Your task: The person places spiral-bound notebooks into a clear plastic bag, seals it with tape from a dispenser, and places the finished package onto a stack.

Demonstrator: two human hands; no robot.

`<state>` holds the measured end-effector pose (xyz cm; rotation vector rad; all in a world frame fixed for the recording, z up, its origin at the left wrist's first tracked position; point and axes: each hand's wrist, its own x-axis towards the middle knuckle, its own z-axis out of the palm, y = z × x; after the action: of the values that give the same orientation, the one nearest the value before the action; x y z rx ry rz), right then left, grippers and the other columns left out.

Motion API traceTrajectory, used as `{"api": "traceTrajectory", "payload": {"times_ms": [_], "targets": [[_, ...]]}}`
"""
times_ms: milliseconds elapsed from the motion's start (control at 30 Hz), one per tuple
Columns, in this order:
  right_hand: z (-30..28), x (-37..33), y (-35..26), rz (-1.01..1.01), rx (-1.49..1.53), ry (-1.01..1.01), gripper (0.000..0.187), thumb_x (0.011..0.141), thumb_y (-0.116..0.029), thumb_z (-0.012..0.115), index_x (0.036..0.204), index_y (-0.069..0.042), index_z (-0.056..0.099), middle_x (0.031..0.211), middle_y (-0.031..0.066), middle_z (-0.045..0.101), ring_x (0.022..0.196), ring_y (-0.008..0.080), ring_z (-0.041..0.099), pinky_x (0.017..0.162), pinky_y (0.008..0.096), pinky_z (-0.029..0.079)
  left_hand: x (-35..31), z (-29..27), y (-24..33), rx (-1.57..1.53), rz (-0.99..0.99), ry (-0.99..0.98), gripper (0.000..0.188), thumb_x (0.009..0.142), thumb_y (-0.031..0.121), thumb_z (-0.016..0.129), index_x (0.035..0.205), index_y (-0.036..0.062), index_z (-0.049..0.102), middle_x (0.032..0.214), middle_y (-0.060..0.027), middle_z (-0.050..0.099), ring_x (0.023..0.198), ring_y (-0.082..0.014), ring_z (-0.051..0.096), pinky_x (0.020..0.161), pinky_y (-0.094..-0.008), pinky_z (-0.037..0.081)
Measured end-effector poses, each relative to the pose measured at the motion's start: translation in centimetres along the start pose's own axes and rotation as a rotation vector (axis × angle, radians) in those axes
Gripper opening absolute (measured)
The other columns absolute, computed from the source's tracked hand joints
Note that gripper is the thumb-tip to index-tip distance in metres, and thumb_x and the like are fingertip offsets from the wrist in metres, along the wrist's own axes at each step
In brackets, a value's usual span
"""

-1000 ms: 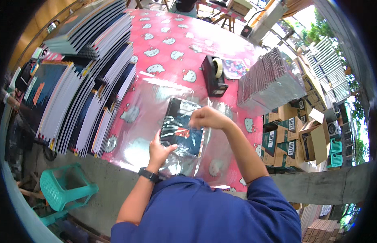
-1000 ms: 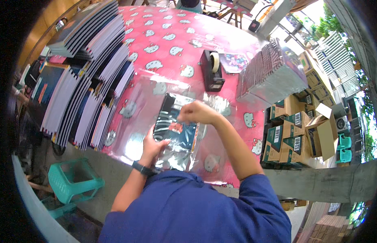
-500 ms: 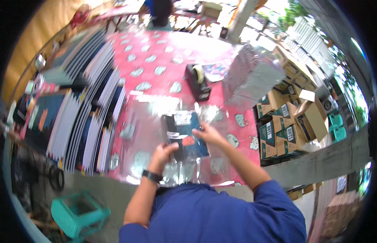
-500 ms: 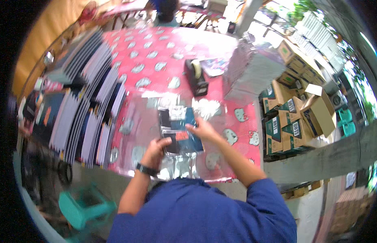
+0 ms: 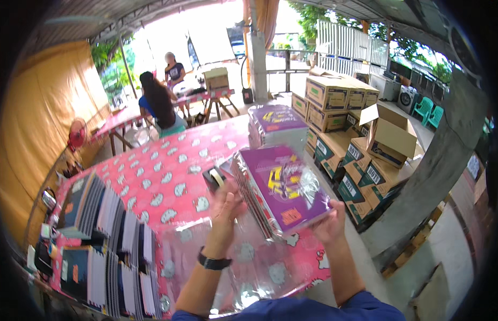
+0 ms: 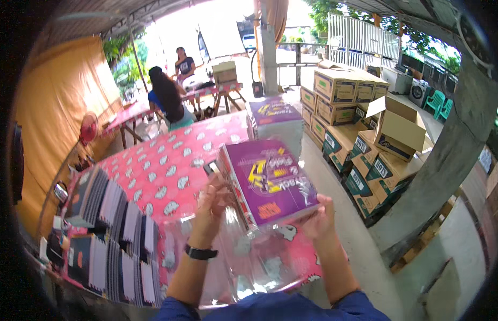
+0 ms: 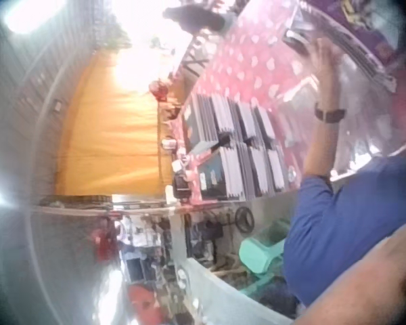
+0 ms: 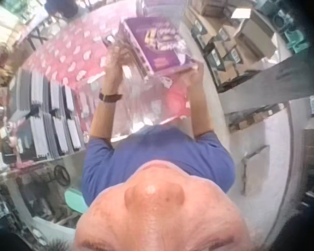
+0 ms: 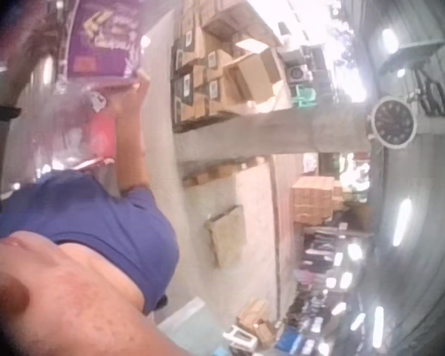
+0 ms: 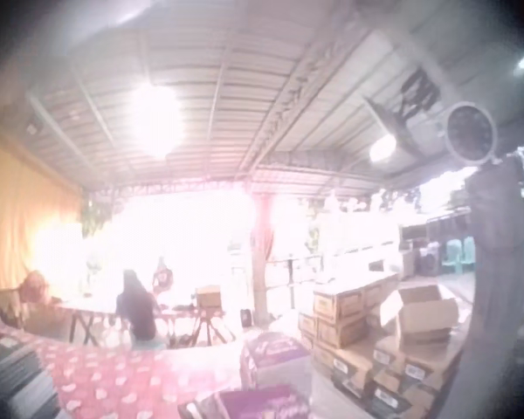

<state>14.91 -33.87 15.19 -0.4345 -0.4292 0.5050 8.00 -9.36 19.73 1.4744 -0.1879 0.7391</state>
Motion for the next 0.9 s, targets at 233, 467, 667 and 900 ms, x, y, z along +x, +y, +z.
{"api": "traceTrajectory", "payload": {"times_ms": [233,467,667,900], "targets": [[5.4,19.9,-7.9,-0.414,-0.59,0.087,0.046,0.085,-0.02,0.045,0.128,-0.002,0.044,0.117,0.0136,0.053,0.105,0.0162,0.051,0.086,0.0312,0.043,20.6,5.7,-2.1,-0.387,-0.036,-0.15,0.062,0.086,0.015,0.056,0.136,-0.0063,0.026,0.105,-0.0071,0.057,0.098,-0.0127,0.054,0.086,-0.0261,0.043],[-4.1,28.4,-11.7,-0.182,-1.634,0.412,0.046,0.086,-0.035,0.043,0.107,0.004,0.054,0.097,0.0175,0.06,0.089,0.0227,0.054,0.079,0.0345,0.04,24.3,9.3,-12.7,0.286,-0.078,0.237,0.048,0.092,0.033,0.037,0.113,-0.008,0.053,0.112,-0.0272,0.055,0.108,-0.0367,0.05,0.094,-0.0401,0.035],[-4.0,27.4,-10.0,-0.202,-1.362,0.524,0.056,0.086,-0.04,0.038,0.117,0.006,0.05,0.116,0.0218,0.054,0.112,0.0292,0.047,0.096,0.035,0.031,21.4,11.4,-11.4,0.342,-0.104,0.276,0.061,0.094,0.042,0.035,0.129,-0.008,0.037,0.129,-0.0251,0.044,0.124,-0.0323,0.038,0.103,-0.0352,0.028],[-3.0,24.6,-1.5,-0.898,-1.336,0.271,0.05,0.087,-0.021,0.044,0.131,0.001,0.036,0.134,0.0217,0.035,0.125,0.031,0.034,0.106,0.039,0.023,13.0,1.4,-8.4,0.392,0.081,0.199,0.048,0.098,0.036,0.032,0.119,-0.0049,0.044,0.115,-0.0146,0.053,0.106,-0.0254,0.048,0.095,-0.0361,0.036]]}}
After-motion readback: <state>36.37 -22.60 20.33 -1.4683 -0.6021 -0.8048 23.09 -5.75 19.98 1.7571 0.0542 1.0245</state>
